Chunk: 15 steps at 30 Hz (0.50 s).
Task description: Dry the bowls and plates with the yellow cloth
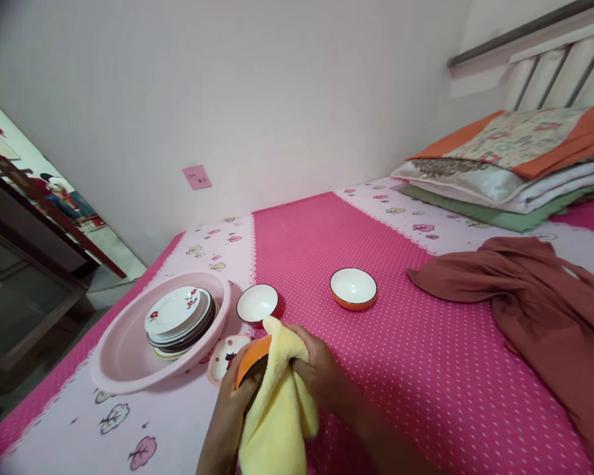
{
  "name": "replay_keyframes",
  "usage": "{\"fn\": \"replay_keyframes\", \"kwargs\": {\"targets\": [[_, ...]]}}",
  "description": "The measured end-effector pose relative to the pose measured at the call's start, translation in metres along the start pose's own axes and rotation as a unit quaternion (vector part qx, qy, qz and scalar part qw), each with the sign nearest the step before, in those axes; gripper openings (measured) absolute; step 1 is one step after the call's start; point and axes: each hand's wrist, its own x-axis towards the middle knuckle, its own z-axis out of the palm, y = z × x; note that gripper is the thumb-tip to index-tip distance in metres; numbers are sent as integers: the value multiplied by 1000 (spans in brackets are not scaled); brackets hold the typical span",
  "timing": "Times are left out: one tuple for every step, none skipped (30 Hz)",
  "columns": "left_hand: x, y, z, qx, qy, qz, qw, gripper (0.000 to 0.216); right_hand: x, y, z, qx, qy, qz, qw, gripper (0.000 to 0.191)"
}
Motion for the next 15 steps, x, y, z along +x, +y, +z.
{"fn": "replay_keyframes", "kwargs": {"targets": [[0, 1, 0, -2, 0, 1, 1000, 56, 0, 0, 1, 2, 3, 3, 1000, 57], [0, 1, 0, -5, 2, 4, 1000, 56, 0, 0, 2, 1, 5, 4, 1000, 57], [-1, 2, 1, -6, 5, 6, 1000, 56, 1, -1, 2, -2, 8, 3, 1000, 56], [-1, 2, 1, -6, 10, 8, 1000, 56, 1, -1, 3, -5, 12, 2, 1000, 55], [-1, 1, 2, -7, 14, 10, 1000, 56, 1, -2, 4, -8, 16, 3, 1000, 54], [-1, 0, 3, -10, 18, 14, 1000, 56, 1, -2, 4, -10, 21, 2, 1000, 53], [-1, -2, 3, -15, 23, 18, 999, 56, 2, -2, 5, -10, 26, 2, 1000, 52], [-1, -4, 4, -21, 31, 23, 999, 56, 2, -2, 6, -6, 31, 4, 999, 50], [-1, -6, 4, -26, 40, 28, 998, 57, 2, -2, 7, 0, 35, 6, 999, 48], [0, -8, 5, -27, 50, 32, 998, 58, 3, -1, 8, 8, 36, 7, 999, 45], [0, -9, 4, -21, 55, 35, 998, 58, 3, -1, 9, 17, 36, 10, 999, 42], [0, -9, 4, -11, 56, 36, 998, 58, 3, -1, 10, 27, 36, 13, 999, 40], [1, -7, 3, 2, 48, 36, 998, 57, 3, 0, 11, 35, 38, 16, 999, 38], [1, -4, 3, 16, 35, 37, 999, 57, 3, 0, 12, 40, 43, 18, 998, 37], [1, 0, 2, 32, 17, 39, 999, 56, 2, 1, 12, 44, 48, 18, 998, 37]]}}
